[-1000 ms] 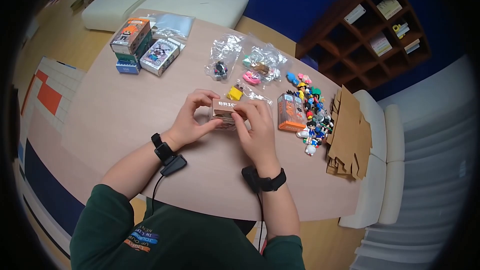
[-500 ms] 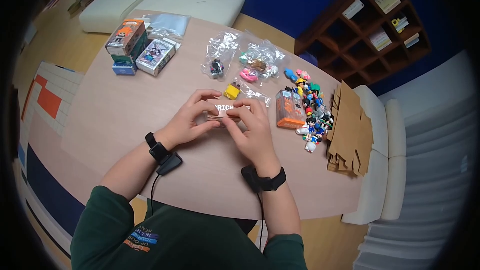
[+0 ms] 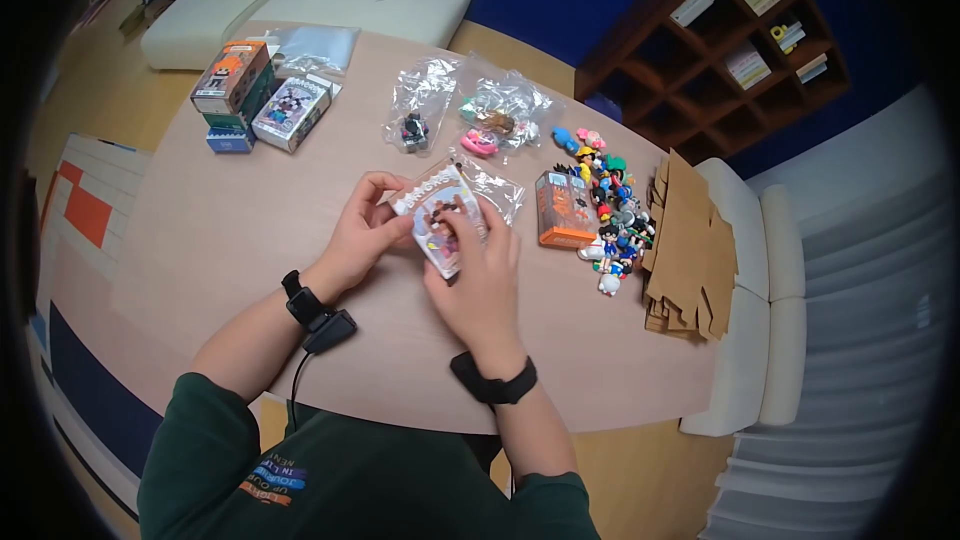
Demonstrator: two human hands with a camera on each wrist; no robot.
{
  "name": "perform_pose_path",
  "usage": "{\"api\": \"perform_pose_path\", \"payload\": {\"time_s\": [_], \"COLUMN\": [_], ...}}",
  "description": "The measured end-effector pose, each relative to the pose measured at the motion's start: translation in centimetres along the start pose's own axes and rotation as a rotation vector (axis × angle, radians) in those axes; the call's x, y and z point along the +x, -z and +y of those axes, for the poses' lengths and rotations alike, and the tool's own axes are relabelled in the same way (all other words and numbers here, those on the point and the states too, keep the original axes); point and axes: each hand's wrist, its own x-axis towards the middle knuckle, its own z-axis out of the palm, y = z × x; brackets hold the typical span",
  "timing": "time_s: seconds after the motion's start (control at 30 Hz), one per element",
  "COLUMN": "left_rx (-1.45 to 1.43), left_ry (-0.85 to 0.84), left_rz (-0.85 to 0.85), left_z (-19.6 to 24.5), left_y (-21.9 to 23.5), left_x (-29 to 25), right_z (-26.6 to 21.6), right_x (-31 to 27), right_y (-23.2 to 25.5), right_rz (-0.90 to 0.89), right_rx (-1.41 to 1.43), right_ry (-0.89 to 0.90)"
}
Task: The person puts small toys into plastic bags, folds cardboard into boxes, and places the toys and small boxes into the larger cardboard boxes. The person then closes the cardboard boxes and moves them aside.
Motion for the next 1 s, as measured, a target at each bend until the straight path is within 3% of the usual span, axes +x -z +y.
{"api": "perform_pose_path", "payload": {"time_s": [0.1, 0.17, 0.3, 0.37, 0.6, 0.83, 0.9, 1.0], "left_rx": [0.035, 0.130, 0.230, 0.223, 0.271, 0.286, 0.282, 0.279], "left_ry": [-0.069, -0.063, 0.030, 0.074, 0.099, 0.102, 0.107, 0.104], "left_rz": [-0.110, -0.129, -0.138, -0.148, -0.162, -0.175, -0.170, -0.168], "left_z": [-0.1, -0.7, -0.7, -0.7, -0.8, -1.0, -0.9, -1.0], "left_y": [-0.2, 0.5, 0.9, 1.0, 1.1, 1.2, 1.2, 1.2], "left_x": [0.0, 0.3, 0.8, 1.0, 0.8, 0.9, 0.8, 0.8], "right_z": [2.5, 5.2, 10.7, 11.7, 11.7, 11.0, 11.9, 13.0], "right_x": [1.1, 2.0, 2.6, 2.4, 2.1, 3.4, 4.0, 4.6], "right_y": [2.6, 4.3, 5.9, 5.8, 3.9, 2.3, 2.1, 2.2], "right_rz": [0.177, 0.385, 0.424, -0.017, 0.089, 0.067, 0.104, 0.107], "right_rx": [-0.048, -0.109, -0.274, -0.262, -0.304, -0.129, -0.144, -0.158], "right_ry": [0.043, -0.007, -0.159, -0.306, -0.422, -0.324, -0.424, -0.434]}}
